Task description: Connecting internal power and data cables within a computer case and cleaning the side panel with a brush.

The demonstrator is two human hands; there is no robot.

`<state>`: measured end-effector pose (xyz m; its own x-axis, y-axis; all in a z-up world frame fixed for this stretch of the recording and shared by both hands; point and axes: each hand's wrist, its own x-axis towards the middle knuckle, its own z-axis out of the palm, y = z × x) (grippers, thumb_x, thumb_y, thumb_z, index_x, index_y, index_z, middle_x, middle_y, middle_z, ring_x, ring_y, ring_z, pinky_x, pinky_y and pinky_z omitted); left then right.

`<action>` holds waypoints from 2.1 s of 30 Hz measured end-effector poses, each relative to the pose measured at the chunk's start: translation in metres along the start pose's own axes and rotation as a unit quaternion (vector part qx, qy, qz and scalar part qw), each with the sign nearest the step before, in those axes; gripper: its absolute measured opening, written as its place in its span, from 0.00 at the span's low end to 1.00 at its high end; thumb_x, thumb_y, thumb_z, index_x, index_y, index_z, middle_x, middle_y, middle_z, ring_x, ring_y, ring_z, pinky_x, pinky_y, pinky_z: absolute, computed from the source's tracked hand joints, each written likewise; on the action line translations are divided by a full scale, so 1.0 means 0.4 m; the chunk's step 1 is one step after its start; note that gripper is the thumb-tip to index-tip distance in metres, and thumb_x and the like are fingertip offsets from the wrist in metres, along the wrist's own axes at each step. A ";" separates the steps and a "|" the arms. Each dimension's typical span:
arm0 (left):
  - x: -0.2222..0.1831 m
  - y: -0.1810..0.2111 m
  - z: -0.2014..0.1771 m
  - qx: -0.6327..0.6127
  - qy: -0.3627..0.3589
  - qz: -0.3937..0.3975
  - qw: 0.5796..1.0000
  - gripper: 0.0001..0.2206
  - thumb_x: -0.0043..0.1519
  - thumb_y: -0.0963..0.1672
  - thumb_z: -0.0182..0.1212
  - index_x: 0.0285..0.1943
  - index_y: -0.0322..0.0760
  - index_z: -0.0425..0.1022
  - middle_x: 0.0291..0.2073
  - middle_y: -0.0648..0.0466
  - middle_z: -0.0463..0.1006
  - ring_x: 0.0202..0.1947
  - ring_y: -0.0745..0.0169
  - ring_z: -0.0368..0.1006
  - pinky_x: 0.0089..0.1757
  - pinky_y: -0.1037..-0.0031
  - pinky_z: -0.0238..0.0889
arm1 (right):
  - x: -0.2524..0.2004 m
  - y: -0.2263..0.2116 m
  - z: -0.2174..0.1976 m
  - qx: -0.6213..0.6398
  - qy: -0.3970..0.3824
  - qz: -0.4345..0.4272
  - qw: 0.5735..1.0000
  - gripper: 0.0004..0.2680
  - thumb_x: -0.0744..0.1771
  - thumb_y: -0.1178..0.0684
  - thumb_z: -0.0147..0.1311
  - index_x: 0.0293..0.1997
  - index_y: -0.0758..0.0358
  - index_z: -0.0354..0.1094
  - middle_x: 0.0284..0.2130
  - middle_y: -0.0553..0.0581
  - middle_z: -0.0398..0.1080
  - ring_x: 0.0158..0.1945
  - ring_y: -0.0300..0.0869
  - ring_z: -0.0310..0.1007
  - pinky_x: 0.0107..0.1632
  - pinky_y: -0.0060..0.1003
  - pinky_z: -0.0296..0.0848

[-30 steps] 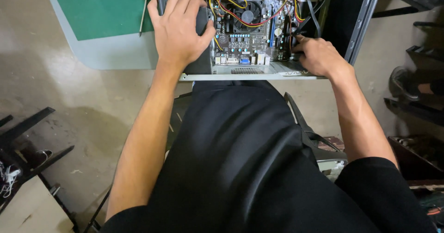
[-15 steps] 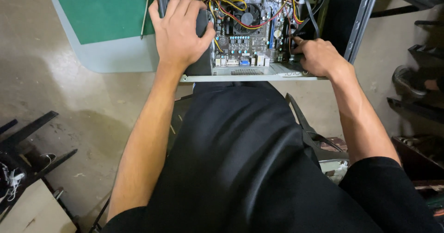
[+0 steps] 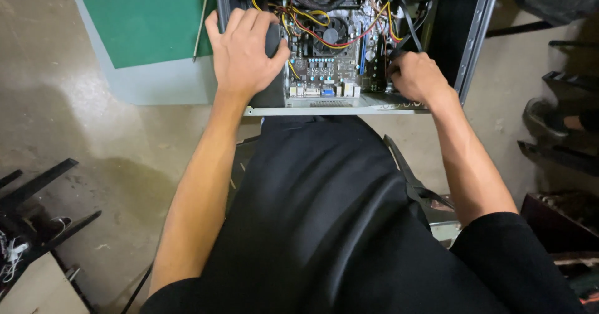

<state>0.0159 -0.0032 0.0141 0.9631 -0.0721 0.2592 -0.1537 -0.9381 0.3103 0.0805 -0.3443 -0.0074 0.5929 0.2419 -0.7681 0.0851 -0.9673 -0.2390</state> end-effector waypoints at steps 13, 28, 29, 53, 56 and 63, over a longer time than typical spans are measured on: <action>-0.006 0.004 0.007 0.014 -0.028 -0.032 0.999 0.13 0.62 0.52 0.58 0.45 0.43 0.79 0.39 0.59 0.79 0.43 0.57 0.72 0.55 0.48 0.50 | -0.022 -0.068 -0.049 0.106 -0.097 0.124 0.982 0.35 0.72 0.43 0.45 0.77 0.68 0.15 0.41 0.72 0.76 0.46 0.63 0.73 0.46 0.55 0.66; -0.029 -0.028 0.052 -0.087 0.065 -0.043 0.993 0.10 0.63 0.53 0.63 0.47 0.52 0.76 0.39 0.63 0.77 0.46 0.65 0.75 0.58 0.53 0.50 | -0.145 -0.076 -0.035 0.034 0.055 0.002 0.998 0.18 0.69 0.46 0.50 0.59 0.71 0.67 0.46 0.84 0.75 0.46 0.73 0.78 0.49 0.65 0.74; -0.031 -0.030 0.061 -0.085 0.077 -0.046 0.992 0.08 0.63 0.52 0.63 0.45 0.53 0.76 0.37 0.63 0.77 0.45 0.66 0.75 0.58 0.54 0.52 | -0.169 -0.082 -0.036 0.029 0.095 -0.022 0.995 0.18 0.69 0.44 0.50 0.61 0.67 0.68 0.51 0.77 0.74 0.49 0.70 0.77 0.51 0.64 0.74; -0.024 -0.045 0.018 -0.079 0.105 0.002 0.991 0.09 0.59 0.48 0.61 0.40 0.43 0.73 0.36 0.57 0.66 0.45 0.57 0.65 0.55 0.38 0.45 | -0.197 -0.589 -0.104 0.090 0.213 -0.201 0.952 0.11 0.69 0.56 0.52 0.58 0.57 0.71 0.43 0.60 0.78 0.45 0.54 0.80 0.46 0.49 0.78; -0.013 -0.050 -0.004 -0.097 0.068 -0.007 0.993 0.09 0.57 0.48 0.63 0.40 0.43 0.72 0.36 0.57 0.65 0.45 0.57 0.64 0.53 0.43 0.47 | -0.194 -0.589 -0.105 0.107 0.216 -0.172 0.955 0.11 0.69 0.57 0.52 0.59 0.58 0.71 0.44 0.60 0.78 0.46 0.54 0.80 0.47 0.48 0.79; 0.002 -0.051 -0.080 -0.172 0.031 -0.033 0.984 0.13 0.55 0.45 0.68 0.47 0.40 0.75 0.56 0.49 0.66 0.63 0.48 0.57 0.58 0.42 0.41 | -0.190 -0.600 -0.180 0.172 0.245 -0.179 0.937 0.09 0.68 0.59 0.54 0.53 0.63 0.74 0.38 0.62 0.80 0.43 0.56 0.81 0.47 0.50 0.79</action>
<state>0.0128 0.0266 0.0374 0.9597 0.0155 0.2804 -0.1679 -0.7688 0.6171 0.0729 -0.1362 0.1511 0.8793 0.4005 -0.2578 0.1352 -0.7288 -0.6713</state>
